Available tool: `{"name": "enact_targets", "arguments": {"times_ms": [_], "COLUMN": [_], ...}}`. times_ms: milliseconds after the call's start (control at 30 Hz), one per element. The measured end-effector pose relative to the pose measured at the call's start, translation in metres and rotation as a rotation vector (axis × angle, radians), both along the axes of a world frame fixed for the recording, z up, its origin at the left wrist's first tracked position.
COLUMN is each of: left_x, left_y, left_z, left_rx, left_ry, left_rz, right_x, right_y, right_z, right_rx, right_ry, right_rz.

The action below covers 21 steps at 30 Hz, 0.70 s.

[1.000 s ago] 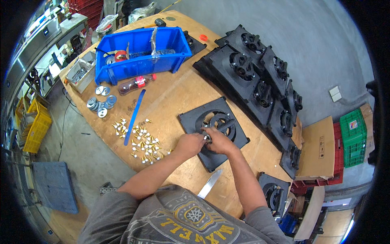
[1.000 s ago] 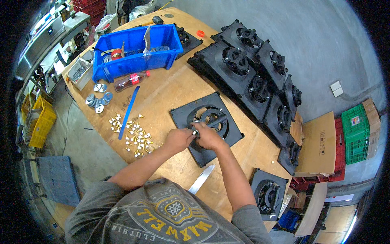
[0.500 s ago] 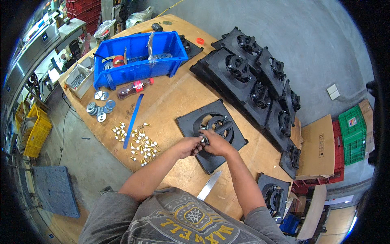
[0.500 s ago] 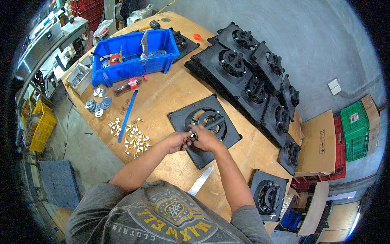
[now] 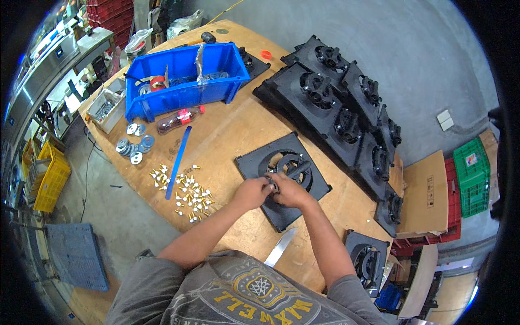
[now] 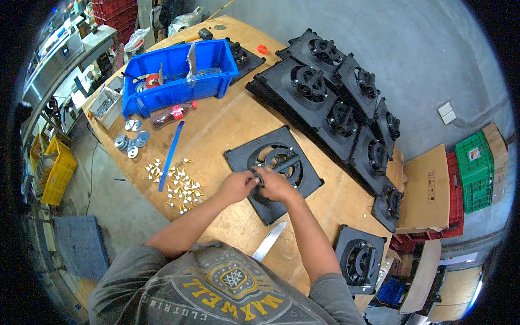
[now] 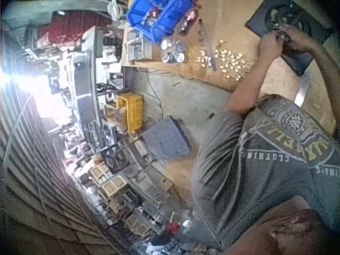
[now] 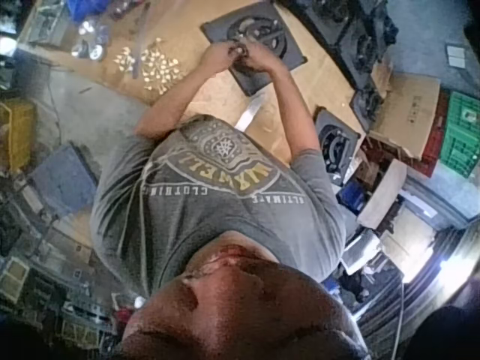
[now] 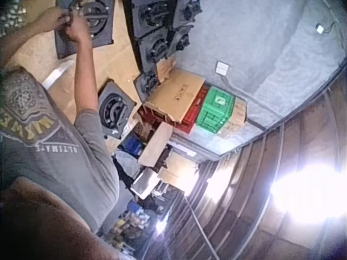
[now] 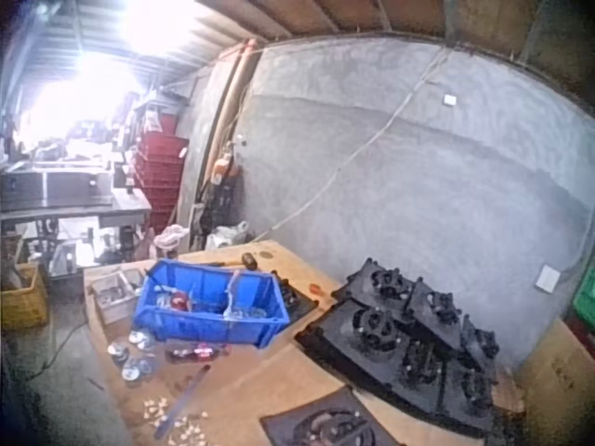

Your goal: The person assembles small white and gold components into black square frames on a workbench. They pick up parts, insert them into the frames, and occasionally adjust the placement. The task is performed one unit at a time.

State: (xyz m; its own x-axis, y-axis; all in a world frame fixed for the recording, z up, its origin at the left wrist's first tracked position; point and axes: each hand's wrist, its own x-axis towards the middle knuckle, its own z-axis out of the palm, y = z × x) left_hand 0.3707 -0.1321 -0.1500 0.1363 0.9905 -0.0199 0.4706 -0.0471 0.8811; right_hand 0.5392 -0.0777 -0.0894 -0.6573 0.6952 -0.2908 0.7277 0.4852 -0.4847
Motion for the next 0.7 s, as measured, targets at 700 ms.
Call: {"name": "enact_targets", "arguments": {"times_ms": [700], "left_x": [0.001], "left_y": [-0.01], "left_z": [0.021], "left_rx": [0.055], "left_ry": [0.159], "left_rz": [-0.023], "right_x": [-0.005], "right_y": [-0.008], "right_z": [0.006], "right_rx": [-0.062], "right_ry": [-0.072], "right_rz": [-0.043]}}
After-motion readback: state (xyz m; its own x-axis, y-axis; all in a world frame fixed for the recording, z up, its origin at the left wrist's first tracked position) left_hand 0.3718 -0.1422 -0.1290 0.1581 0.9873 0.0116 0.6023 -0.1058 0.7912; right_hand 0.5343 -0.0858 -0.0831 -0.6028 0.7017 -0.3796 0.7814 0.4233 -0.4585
